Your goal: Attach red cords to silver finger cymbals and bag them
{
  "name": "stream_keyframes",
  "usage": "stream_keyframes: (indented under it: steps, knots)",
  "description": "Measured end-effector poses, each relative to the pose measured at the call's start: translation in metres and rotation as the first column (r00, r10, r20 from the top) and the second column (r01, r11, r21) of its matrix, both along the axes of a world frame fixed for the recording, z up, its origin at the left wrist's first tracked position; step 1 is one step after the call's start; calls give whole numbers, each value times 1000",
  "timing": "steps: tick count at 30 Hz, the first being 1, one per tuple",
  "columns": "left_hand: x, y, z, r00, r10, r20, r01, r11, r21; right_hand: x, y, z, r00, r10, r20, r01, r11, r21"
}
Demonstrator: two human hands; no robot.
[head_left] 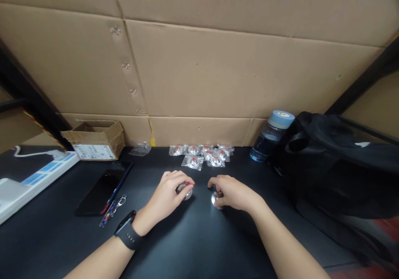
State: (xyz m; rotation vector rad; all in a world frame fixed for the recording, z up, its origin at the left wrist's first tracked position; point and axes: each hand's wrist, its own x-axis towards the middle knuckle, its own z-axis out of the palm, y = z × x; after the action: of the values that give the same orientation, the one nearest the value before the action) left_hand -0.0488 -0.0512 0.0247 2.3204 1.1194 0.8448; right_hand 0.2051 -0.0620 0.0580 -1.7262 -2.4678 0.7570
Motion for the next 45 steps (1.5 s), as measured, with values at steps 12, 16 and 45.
stream_keyframes:
  steps: [12,16,45]
  knots:
    - [1,-2,0,999,-35,-11,34,999,-19,-5,0,-4,983,180,-45,-181,984,-9]
    - [1,-3,1,999,-32,-4,32,999,-13,-3,3,-1,975,201,-100,-210,973,-96]
    - [2,-3,-2,999,-51,-19,51,999,5,-12,-2,-11,948,283,-146,-292,955,-43]
